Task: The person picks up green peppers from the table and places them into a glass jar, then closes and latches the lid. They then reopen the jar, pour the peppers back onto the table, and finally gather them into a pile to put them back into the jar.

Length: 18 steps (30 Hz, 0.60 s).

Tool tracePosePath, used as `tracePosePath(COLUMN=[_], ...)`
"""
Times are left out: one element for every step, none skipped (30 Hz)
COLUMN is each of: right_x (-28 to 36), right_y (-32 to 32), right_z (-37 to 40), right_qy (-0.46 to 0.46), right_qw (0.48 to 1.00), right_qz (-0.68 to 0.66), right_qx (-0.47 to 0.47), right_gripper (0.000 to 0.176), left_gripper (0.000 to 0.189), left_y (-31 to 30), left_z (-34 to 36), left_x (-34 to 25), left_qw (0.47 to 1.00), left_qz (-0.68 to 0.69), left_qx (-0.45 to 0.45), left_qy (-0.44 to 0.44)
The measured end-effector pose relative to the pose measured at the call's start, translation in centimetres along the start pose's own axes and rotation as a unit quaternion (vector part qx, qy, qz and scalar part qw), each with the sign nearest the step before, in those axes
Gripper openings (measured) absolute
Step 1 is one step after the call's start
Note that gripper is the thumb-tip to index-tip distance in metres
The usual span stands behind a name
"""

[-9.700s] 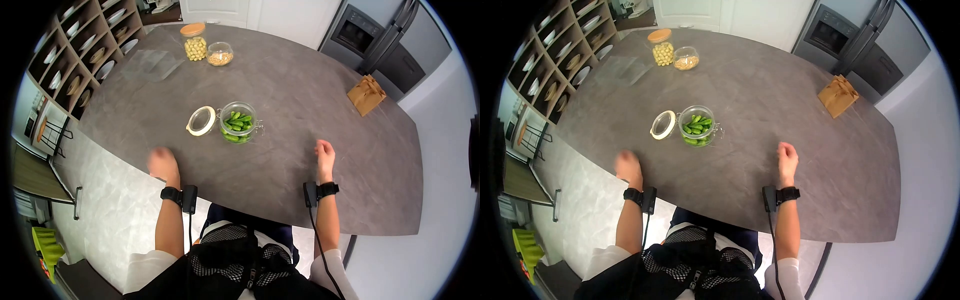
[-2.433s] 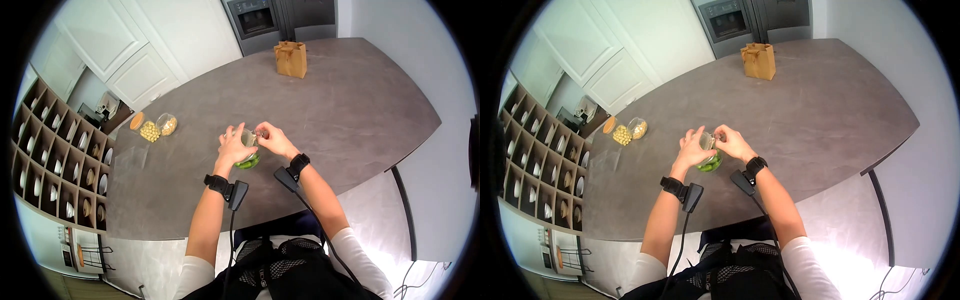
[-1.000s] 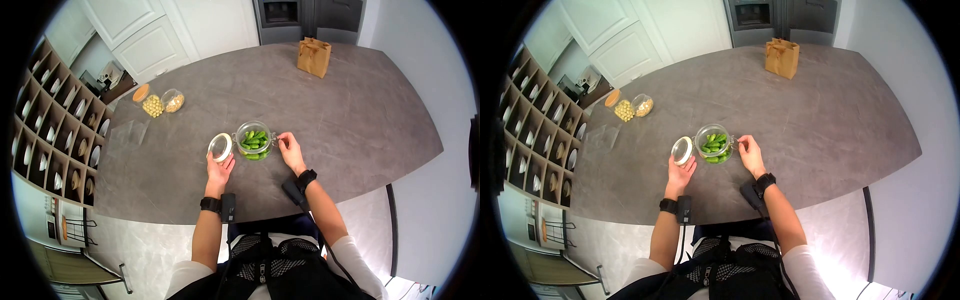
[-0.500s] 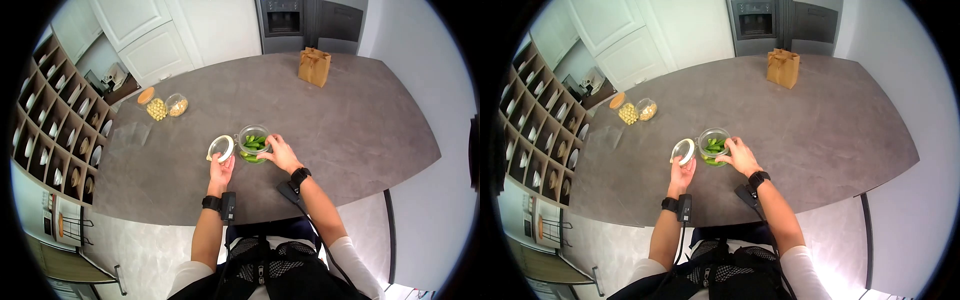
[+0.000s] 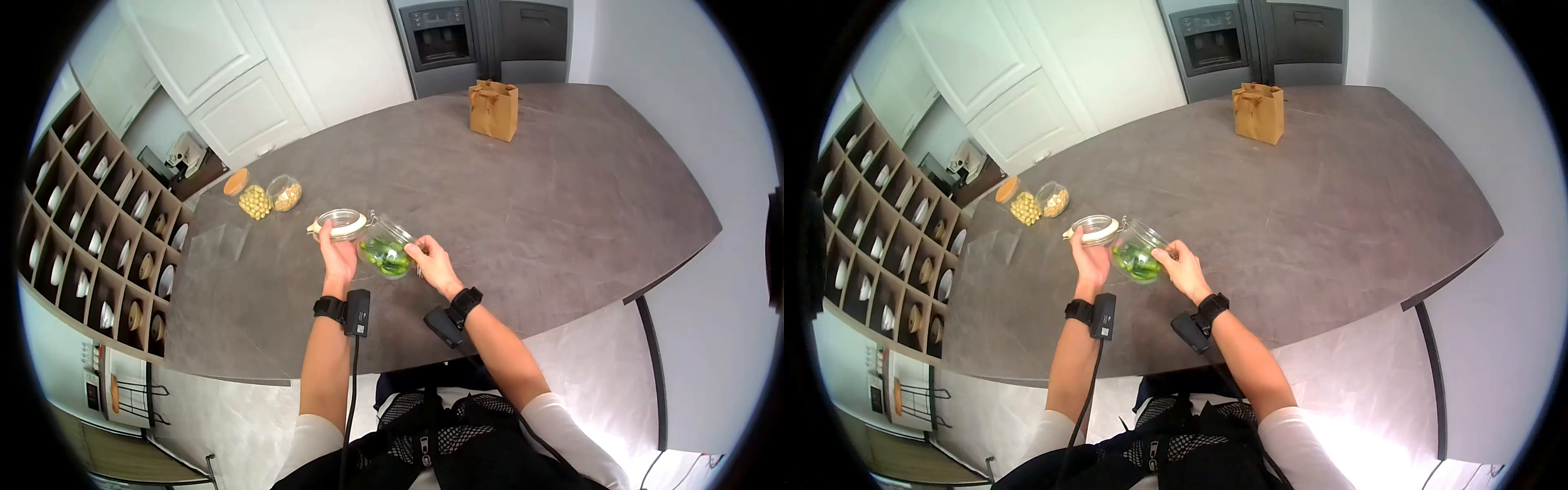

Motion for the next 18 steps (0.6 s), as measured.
tracePosePath(right_x=[-0.4,-1.1,-1.8,-2.4,-2.2,-2.0,-1.8,-1.7,-1.7,-1.7,-1.8,-1.8,-1.9,-2.1,-2.2,-2.2,-1.9,-2.2], right_y=[0.5,0.9,1.3,1.7,2.0,2.4,2.8,3.3,3.7,4.1,4.4,4.8,5.0,5.2,5.2,5.2,5.1,5.1], right_z=[0.1,0.1,0.2,0.6,1.0,1.5,1.8,2.0,2.2,2.5,2.5,2.5,2.5,2.6,2.6,2.5,2.6,2.5], right_qy=[-0.005,0.012,0.030,0.050,0.079,0.108,0.136,0.145,0.155,0.164,0.167,0.170,0.173,0.176,0.178,0.180,0.179,0.178], right_qw=[0.998,0.996,0.992,0.987,0.979,0.971,0.960,0.950,0.939,0.926,0.918,0.910,0.901,0.897,0.893,0.889,0.886,0.881], right_qz=[-0.056,-0.088,-0.121,-0.153,-0.183,-0.213,-0.242,-0.275,-0.308,-0.339,-0.358,-0.378,-0.397,-0.404,-0.412,-0.420,-0.423,-0.434], right_qx=[-0.004,-0.011,-0.019,-0.027,-0.030,-0.033,-0.034,-0.026,-0.017,-0.009,-0.013,-0.017,-0.023,-0.029,-0.035,-0.042,-0.055,-0.056], right_gripper=[0.039,0.041,0.042,0.044,0.046,0.048,0.050,0.053,0.056,0.059,0.060,0.062,0.063,0.063,0.063,0.063,0.064,0.065], left_gripper=[0.053,0.056,0.059,0.063,0.069,0.076,0.082,0.089,0.094,0.093,0.093,0.092,0.093,0.094,0.095,0.096,0.096,0.097], left_y=[1.7,1.8,1.7,1.7,2.0,2.7,3.6,4.6,5.8,6.0,6.1,6.2,6.8,7.1,7.5,8.0,8.6,9.1], left_z=[1.1,0.7,0.2,-0.2,-0.4,-0.6,-0.8,-0.8,-0.6,-1.3,-2.2,-2.9,-2.9,-3.2,-3.4,-3.6,-3.8,-3.8], left_x=[-0.6,-0.7,-0.7,-0.7,-0.9,-1.0,-1.3,-1.6,-1.9,-1.9,-1.9,-1.8,-1.8,-1.7,-1.6,-1.5,-1.3,-1.2], left_qw=[0.999,0.998,0.996,0.994,0.987,0.979,0.968,0.955,0.939,0.929,0.919,0.907,0.897,0.892,0.887,0.882,0.879,0.875], left_qz=[-0.017,-0.043,-0.070,-0.096,-0.131,-0.174,-0.215,-0.255,-0.298,-0.325,-0.351,-0.378,-0.398,-0.410,-0.422,-0.434,-0.443,-0.451], left_qx=[-0.035,-0.041,-0.049,-0.057,-0.088,-0.105,-0.122,-0.137,-0.158,-0.164,-0.169,-0.175,-0.182,-0.178,-0.173,-0.168,-0.165,-0.163], left_qy=[0.032,0.026,0.019,0.010,-0.004,-0.027,-0.048,-0.068,-0.072,-0.066,-0.061,-0.057,-0.060,-0.064,-0.068,-0.071,-0.069,-0.067])
Point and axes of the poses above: each hand's wrist, its own z-axis away from the middle knuckle, its own y-axis out of the palm, x = y × z, the point moved 5 cm from there along -z, towards the middle knuckle, and after that the axes turned 14 degrees about -y, right-handed, at the moved point
